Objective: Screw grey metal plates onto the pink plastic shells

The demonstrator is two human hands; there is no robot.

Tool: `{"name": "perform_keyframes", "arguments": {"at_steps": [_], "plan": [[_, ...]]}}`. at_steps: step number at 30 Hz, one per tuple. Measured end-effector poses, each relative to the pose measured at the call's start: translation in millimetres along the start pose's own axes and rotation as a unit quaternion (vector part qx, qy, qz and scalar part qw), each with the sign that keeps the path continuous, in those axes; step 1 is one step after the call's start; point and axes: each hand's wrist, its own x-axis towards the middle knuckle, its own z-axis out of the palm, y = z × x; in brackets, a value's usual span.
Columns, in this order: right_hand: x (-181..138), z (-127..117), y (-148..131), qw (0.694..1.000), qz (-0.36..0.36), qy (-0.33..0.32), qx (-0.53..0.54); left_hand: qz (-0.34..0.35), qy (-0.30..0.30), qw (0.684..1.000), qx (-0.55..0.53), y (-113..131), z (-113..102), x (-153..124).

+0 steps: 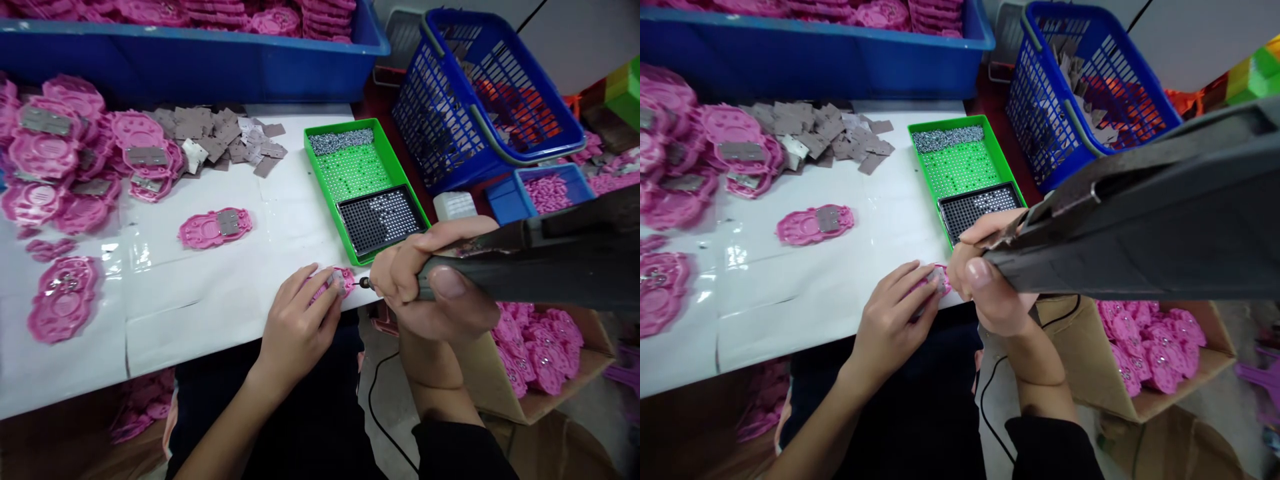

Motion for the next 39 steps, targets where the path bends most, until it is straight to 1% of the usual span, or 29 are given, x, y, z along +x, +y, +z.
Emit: {"name": "perform_keyframes", "arguments": {"at_steps": [4,8,12,20,25,32,37,39], "plan": [[-2.1,3.7,1.4,1.000,-0.010,0.003,0.004,0.000,0.009,1.000,0.009,1.7,0.3,1.8],[-3.0,5.5,-1.1,1.000,0.011,-0.005,-0.004,0.001,0.014,1.000,0.013,2.6,0.9,2.5],[-3.2,3.7,0.3,1.000,0.010,-0.008,0.001,-0.001,0.014,1.000,0.017,2.3,1.3,2.5],[-4.3,4.8,-1.4,0.999,0.032,0.009,-0.014,0.009,0.019,1.000,0.017,1.0,1.4,1.1],[-4.1,6.5,-1.7,0.999,0.043,0.002,-0.026,0.007,0.024,0.999,0.020,2.0,0.9,2.4],[-8.9,11.2,3.3,0.998,0.040,0.042,-0.013,0.017,0.027,0.999,0.034,0.9,2.4,1.8],[-12.6,13.6,7.7,0.999,0.028,0.045,-0.012,0.017,0.028,0.999,0.027,0.9,2.6,1.5],[-16.4,11.9,10.1,0.996,0.067,0.037,-0.052,0.015,0.028,0.999,0.024,1.3,2.6,1.4]]}}
